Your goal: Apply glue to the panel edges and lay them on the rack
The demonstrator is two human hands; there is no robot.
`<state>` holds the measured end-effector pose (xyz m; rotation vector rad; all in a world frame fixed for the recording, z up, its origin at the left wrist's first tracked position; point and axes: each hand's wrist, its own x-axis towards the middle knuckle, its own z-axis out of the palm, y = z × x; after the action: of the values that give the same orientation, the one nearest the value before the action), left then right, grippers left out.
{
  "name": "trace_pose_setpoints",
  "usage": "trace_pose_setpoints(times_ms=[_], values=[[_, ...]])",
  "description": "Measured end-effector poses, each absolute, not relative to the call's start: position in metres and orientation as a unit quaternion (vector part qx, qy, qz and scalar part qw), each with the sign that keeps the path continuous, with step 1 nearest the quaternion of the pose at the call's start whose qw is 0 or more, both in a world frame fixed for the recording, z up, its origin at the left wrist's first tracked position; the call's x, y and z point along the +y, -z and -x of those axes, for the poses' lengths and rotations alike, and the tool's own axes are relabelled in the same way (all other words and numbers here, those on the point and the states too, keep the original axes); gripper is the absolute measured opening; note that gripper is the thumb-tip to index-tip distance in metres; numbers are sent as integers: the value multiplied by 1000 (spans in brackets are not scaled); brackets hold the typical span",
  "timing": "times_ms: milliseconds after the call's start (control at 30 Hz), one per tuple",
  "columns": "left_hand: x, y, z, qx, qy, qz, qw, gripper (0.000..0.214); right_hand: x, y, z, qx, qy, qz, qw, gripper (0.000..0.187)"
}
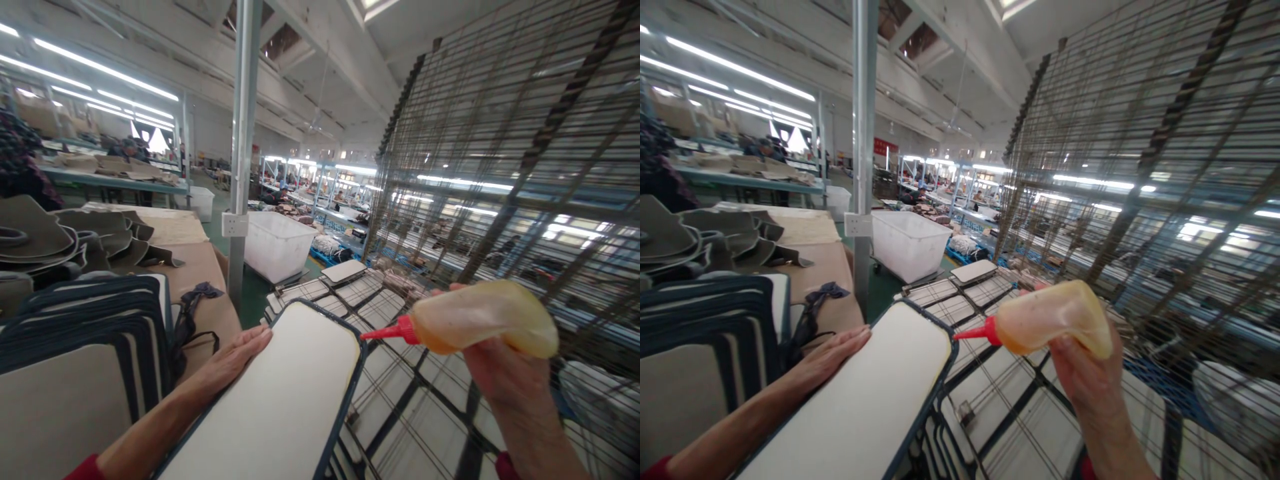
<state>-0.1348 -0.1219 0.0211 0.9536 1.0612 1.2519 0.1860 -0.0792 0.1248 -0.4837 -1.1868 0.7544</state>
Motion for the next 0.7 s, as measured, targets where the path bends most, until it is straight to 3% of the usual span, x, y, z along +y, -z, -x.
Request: trace_pose_setpoints(times_ms=[200,433,700], values=[[-118,-18,135,449,-540,-396,591,42,-77,-113,-200,-566,-363,200,712,53],[-126,-28,125,462,-563,-376,573,34,-73,-112,-199,-596,-329,194,707,38],[-116,-21,132,479,-579,-361,553,33,-70,-100,-190,-563,-328,199,732,47]])
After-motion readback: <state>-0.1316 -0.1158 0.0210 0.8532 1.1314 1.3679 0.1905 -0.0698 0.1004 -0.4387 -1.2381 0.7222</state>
